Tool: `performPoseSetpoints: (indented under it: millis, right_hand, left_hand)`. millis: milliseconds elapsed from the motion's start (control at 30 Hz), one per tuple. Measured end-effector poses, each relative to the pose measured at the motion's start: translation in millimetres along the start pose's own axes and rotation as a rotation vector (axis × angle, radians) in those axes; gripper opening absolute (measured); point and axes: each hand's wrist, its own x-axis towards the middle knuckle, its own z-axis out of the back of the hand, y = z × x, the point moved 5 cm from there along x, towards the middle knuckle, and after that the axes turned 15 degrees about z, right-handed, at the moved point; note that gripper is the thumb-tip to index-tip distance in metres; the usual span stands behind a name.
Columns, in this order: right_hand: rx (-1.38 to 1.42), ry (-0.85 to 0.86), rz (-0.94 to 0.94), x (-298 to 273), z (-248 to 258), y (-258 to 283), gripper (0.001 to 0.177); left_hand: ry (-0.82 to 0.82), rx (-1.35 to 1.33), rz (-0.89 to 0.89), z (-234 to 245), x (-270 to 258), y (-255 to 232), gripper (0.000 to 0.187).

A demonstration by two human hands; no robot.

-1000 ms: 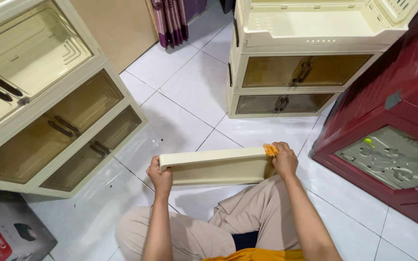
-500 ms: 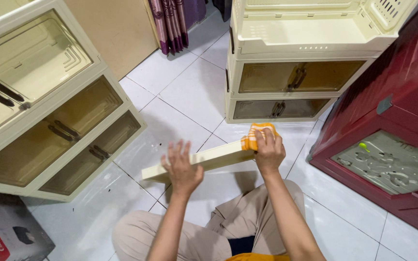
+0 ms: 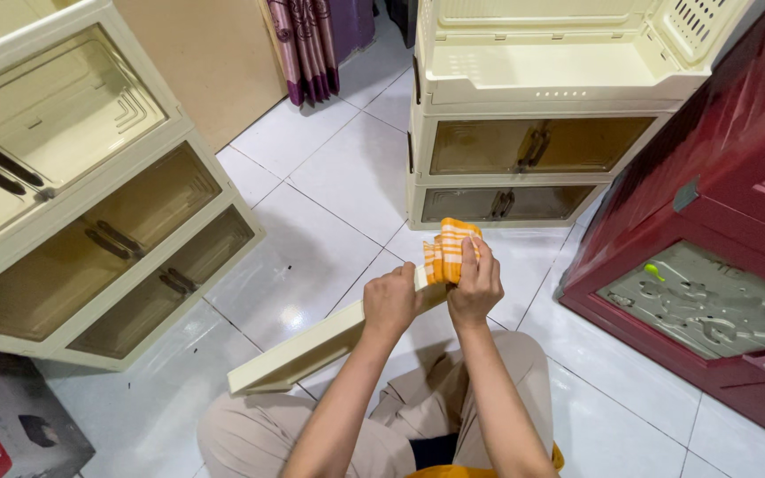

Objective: The person sits on the floor and wipes a beige plastic tray with an orange cloth, cleaning both sides and edges. After cleaning, the person places the tray on top of a plastic storage unit and adjusts the unit's position.

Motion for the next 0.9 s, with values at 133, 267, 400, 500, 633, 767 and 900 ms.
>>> performPoseSetpoints:
  millis: [133, 267, 400, 500, 633, 767, 900]
  right_hand:
    - [0.091, -0.011, 0.1, 4.3, 6.1, -11.7, 0.043]
    - [0.276, -0.026, 0.148, 8.7, 12.5, -24.8, 0.047]
    - [0.503, -0.061, -0.041, 3.3, 13.1, -40.1, 0.045]
    - [0.687, -0.17, -0.278, -4.9, 15.9, -63.4, 0.034]
    - [0.644, -0.258, -0.404, -4.7, 32.0, -101.4, 0.027]
    - [0.614, -0.403, -0.39, 17.4, 57.0, -119.4, 0.024]
    - [0.594, -0.376, -0.264, 53.3, 83.4, -101.4, 0.025]
  left_hand:
    - [-0.007, 0.0, -0.005, 4.2, 3.9, -2.2, 0.027]
    - [0.016, 0.017, 0.027, 4.0, 9.6, -1.9, 0.023]
    - [0.06, -0.023, 0.101, 10.1, 14.3, 6.1, 0.024]
    - [0.064, -0.108, 0.126, 22.9, 15.5, 13.5, 0.029]
    - [-0.018, -0.236, 0.081, 47.9, 19.2, 12.2, 0.046]
    - [-0.124, -0.424, 0.05, 76.0, 23.4, 2.9, 0.043]
    - [-0.227, -0.597, -0.015, 98.1, 28.1, -7.7, 0.042]
